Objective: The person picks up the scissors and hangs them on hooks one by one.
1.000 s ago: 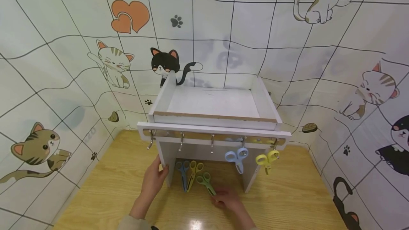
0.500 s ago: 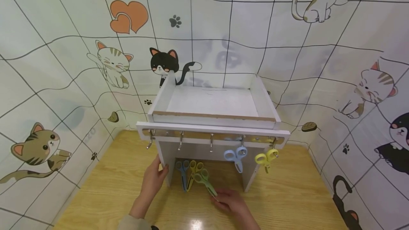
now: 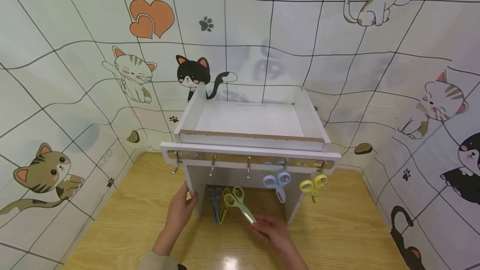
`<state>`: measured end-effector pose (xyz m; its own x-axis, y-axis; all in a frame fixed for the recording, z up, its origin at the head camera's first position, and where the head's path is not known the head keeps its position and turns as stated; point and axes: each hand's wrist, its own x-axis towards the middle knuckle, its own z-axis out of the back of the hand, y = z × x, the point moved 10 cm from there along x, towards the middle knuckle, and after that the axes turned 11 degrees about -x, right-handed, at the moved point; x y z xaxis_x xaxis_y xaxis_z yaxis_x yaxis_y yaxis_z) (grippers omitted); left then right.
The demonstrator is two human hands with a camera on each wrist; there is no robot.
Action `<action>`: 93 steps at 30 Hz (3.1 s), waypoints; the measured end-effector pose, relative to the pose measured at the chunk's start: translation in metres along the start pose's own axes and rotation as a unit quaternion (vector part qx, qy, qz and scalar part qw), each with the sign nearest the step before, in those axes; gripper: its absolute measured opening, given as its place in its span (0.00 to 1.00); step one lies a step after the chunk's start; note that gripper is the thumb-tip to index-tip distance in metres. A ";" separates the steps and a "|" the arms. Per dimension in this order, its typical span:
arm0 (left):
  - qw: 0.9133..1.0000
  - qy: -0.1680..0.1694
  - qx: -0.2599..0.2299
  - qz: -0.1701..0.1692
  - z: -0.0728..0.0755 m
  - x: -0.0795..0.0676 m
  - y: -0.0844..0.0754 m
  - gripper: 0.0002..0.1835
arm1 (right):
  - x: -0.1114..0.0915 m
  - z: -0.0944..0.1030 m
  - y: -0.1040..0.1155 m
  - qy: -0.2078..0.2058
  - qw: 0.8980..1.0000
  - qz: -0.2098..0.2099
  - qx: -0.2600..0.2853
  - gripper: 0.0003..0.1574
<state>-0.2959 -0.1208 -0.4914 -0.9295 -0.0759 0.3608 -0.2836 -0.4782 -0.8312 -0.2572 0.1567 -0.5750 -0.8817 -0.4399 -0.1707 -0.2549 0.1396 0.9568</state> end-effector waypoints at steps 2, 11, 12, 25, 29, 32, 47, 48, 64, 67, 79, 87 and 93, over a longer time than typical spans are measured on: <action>1.000 0.000 0.002 -0.002 0.000 0.000 -0.001 0.37 | -0.002 -0.004 0.008 -0.001 1.000 0.011 0.006 0.19; 1.000 0.001 0.004 -0.007 0.000 0.000 -0.002 0.36 | -0.009 -0.014 0.038 -0.028 0.998 0.050 -0.015 0.23; 1.000 0.001 0.004 -0.008 0.000 0.000 -0.002 0.36 | -0.009 -0.014 0.041 -0.030 0.998 0.054 -0.018 0.23; 1.000 0.006 -0.007 0.007 -0.001 -0.001 -0.001 0.36 | -0.019 -0.029 0.086 -0.017 0.985 0.164 -0.040 0.27; 1.000 0.012 -0.012 0.014 -0.001 -0.001 -0.001 0.35 | -0.022 -0.034 0.100 -0.018 0.981 0.190 -0.038 0.27; 1.000 0.012 -0.011 0.013 -0.001 -0.001 -0.001 0.35 | -0.023 -0.035 0.108 -0.023 0.978 0.206 -0.033 0.27; 1.000 -0.001 -0.006 -0.007 0.001 0.000 -0.003 0.36 | -0.028 -0.037 0.127 -0.046 0.967 0.251 -0.011 0.26; 1.000 0.000 -0.006 -0.005 0.001 0.000 -0.003 0.36 | -0.028 -0.037 0.128 -0.049 0.967 0.250 -0.015 0.26; 1.000 0.001 -0.006 0.016 0.001 0.000 0.000 0.35 | -0.026 -0.020 0.115 -0.105 0.970 0.219 -0.018 0.24; 1.000 -0.003 -0.004 0.010 0.001 0.000 0.000 0.35 | -0.024 -0.019 0.111 -0.103 0.971 0.216 -0.017 0.22; 1.000 0.004 -0.008 0.019 0.000 -0.001 0.002 0.34 | -0.005 -0.014 0.085 -0.071 0.981 0.178 -0.033 0.18; 1.000 0.001 0.013 0.002 0.000 -0.001 0.000 0.33 | 0.015 -0.010 0.056 -0.060 0.989 0.119 -0.059 0.17; 1.000 0.006 0.011 -0.001 -0.001 -0.001 -0.001 0.32 | 0.029 -0.009 0.031 -0.062 0.993 0.056 -0.083 0.17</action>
<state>-0.2955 -0.1191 -0.4916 -0.9320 -0.0647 0.3565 -0.2798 -0.4966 -0.8216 -0.2873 0.1399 -0.5481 -0.9454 -0.3161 -0.0787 -0.0924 0.0284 0.9953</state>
